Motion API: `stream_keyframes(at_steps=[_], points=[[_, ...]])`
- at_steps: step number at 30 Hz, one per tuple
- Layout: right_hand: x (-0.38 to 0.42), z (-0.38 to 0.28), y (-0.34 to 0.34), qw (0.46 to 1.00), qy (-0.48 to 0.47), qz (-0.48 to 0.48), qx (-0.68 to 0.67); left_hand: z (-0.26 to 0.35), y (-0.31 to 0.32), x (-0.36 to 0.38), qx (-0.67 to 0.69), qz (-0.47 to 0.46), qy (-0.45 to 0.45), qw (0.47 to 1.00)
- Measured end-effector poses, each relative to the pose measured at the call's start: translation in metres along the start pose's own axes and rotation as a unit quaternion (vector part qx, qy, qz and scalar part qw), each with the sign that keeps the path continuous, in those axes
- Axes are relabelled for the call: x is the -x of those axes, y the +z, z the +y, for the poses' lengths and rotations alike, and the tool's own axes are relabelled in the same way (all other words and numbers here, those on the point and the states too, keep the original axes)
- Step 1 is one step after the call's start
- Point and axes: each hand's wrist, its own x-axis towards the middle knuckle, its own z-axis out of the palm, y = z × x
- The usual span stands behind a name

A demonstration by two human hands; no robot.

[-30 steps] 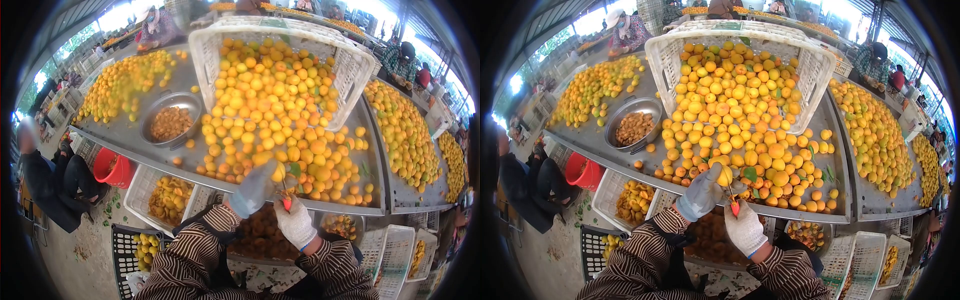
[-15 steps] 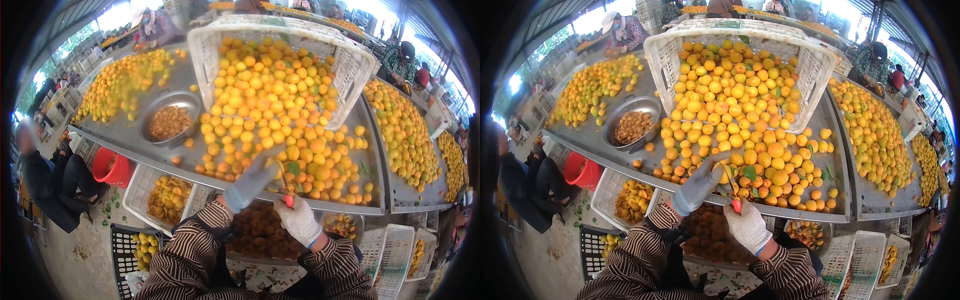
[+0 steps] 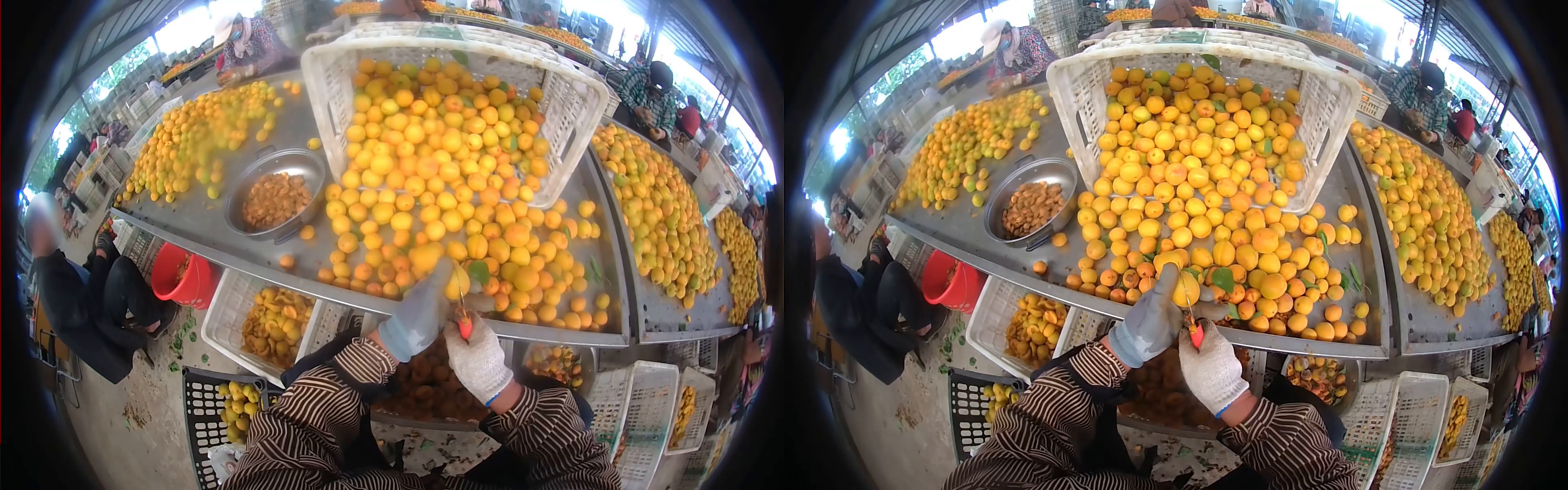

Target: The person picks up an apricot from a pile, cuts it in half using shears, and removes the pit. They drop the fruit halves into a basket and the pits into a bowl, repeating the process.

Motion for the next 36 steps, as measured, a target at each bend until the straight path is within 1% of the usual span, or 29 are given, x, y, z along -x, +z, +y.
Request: stream_keyframes(at_steps=[1, 2, 3, 4, 5, 6, 7, 9, 11, 12, 14, 16, 18, 19, 20, 21, 22, 23, 24, 25, 26, 27, 28, 29, 30, 33, 34, 35, 36], points=[[0.001, 0.002, 0.001, 1.000, -0.010, 0.014, 0.011, 0.004, 0.001, 0.002, 0.000, 0.000, -0.001, 1.000], [0.001, 0.002, 0.002, 0.999, -0.022, 0.029, 0.023, 0.010, 0.002, 0.004, -0.027, -0.030, -0.014, 0.999], [0.002, 0.001, 0.001, 0.999, -0.021, 0.029, 0.023, 0.014, 0.001, 0.006, -0.053, -0.060, -0.027, 0.996], [0.002, -0.002, -0.002, 0.999, -0.010, 0.023, 0.027, 0.009, -0.004, 0.004, -0.053, -0.060, -0.027, 0.996], [0.002, -0.005, -0.003, 0.999, 0.001, 0.018, 0.030, 0.000, -0.013, -0.001, -0.162, -0.029, 0.004, 0.986], [0.002, -0.007, -0.004, 0.999, 0.001, 0.018, 0.031, 0.000, -0.014, -0.002, -0.268, 0.003, 0.034, 0.963], [0.003, -0.009, -0.004, 0.999, 0.000, 0.022, 0.034, 0.000, -0.014, -0.002, -0.268, 0.003, 0.033, 0.963], [0.002, -0.008, -0.002, 0.999, 0.000, 0.026, 0.038, 0.005, -0.009, 0.001, -0.167, -0.090, 0.042, 0.981], [0.001, -0.001, 0.001, 0.994, -0.061, 0.071, 0.050, 0.011, 0.003, 0.006, -0.138, -0.091, 0.045, 0.985], [0.002, -0.005, 0.000, 0.994, -0.060, 0.071, 0.050, 0.015, 0.008, 0.008, -0.109, -0.092, 0.048, 0.989], [0.005, -0.021, -0.005, 0.997, -0.003, 0.045, 0.056, 0.022, 0.013, 0.014, -0.113, -0.088, 0.038, 0.989], [0.003, -0.030, -0.009, 0.998, 0.001, 0.036, 0.056, 0.019, 0.012, 0.012, -0.116, -0.083, 0.027, 0.989], [0.006, -0.037, -0.014, 0.998, 0.002, 0.025, 0.057, 0.014, 0.010, 0.005, 0.008, -0.039, 0.040, 0.998], [0.007, -0.041, -0.018, 0.996, 0.013, -0.004, 0.084, 0.019, 0.011, 0.005, 0.009, -0.038, 0.043, 0.998], [0.009, -0.044, -0.022, 0.993, 0.024, -0.033, 0.112, 0.027, 0.013, 0.005, 0.066, 0.006, -0.008, 0.998], [0.010, -0.045, -0.026, 0.993, 0.023, -0.035, 0.113, 0.035, 0.015, 0.006, 0.124, 0.050, -0.059, 0.989], [0.011, -0.046, -0.028, 0.999, 0.035, -0.027, 0.026, 0.036, 0.006, 0.006, 0.080, 0.025, -0.052, 0.995], [0.014, -0.050, -0.031, 0.997, 0.048, -0.017, -0.062, 0.037, -0.002, 0.006, 0.080, 0.028, -0.052, 0.995], [0.016, -0.075, -0.038, 0.976, 0.065, -0.008, -0.207, 0.036, -0.009, 0.007, 0.038, -0.033, -0.065, 0.997], [0.010, -0.075, -0.045, 0.974, 0.044, -0.017, -0.221, 0.041, -0.006, 0.010, -0.003, -0.095, -0.080, 0.992], [0.004, -0.074, -0.048, 0.977, -0.007, -0.016, -0.211, 0.046, 0.003, 0.015, -0.001, -0.107, -0.111, 0.988], [-0.001, -0.071, -0.050, 0.978, -0.059, -0.013, -0.199, 0.044, 0.003, 0.015, -0.001, -0.111, -0.115, 0.987], [-0.004, -0.071, -0.051, 0.978, -0.057, -0.009, -0.198, 0.042, 0.001, 0.017, -0.031, -0.141, -0.119, 0.982], [-0.006, -0.071, -0.052, 0.965, -0.063, -0.068, -0.247, 0.039, 0.001, 0.019, -0.061, -0.171, -0.122, 0.976], [-0.006, -0.070, -0.052, 0.944, -0.069, -0.127, -0.295, 0.037, 0.002, 0.019, -0.068, -0.161, -0.107, 0.979], [-0.006, -0.059, -0.050, 0.939, -0.055, -0.141, -0.308, 0.039, 0.001, 0.022, -0.052, -0.162, -0.113, 0.979], [-0.006, -0.054, -0.047, 0.939, -0.056, -0.142, -0.308, 0.031, -0.001, 0.021, -0.052, -0.161, -0.112, 0.979], [-0.006, -0.048, -0.044, 0.967, -0.081, -0.100, -0.221, 0.013, -0.003, 0.021, -0.300, -0.106, 0.139, 0.938], [-0.005, -0.046, -0.043, 0.984, -0.105, -0.057, -0.133, 0.003, -0.001, 0.021, -0.509, -0.038, 0.372, 0.776]])
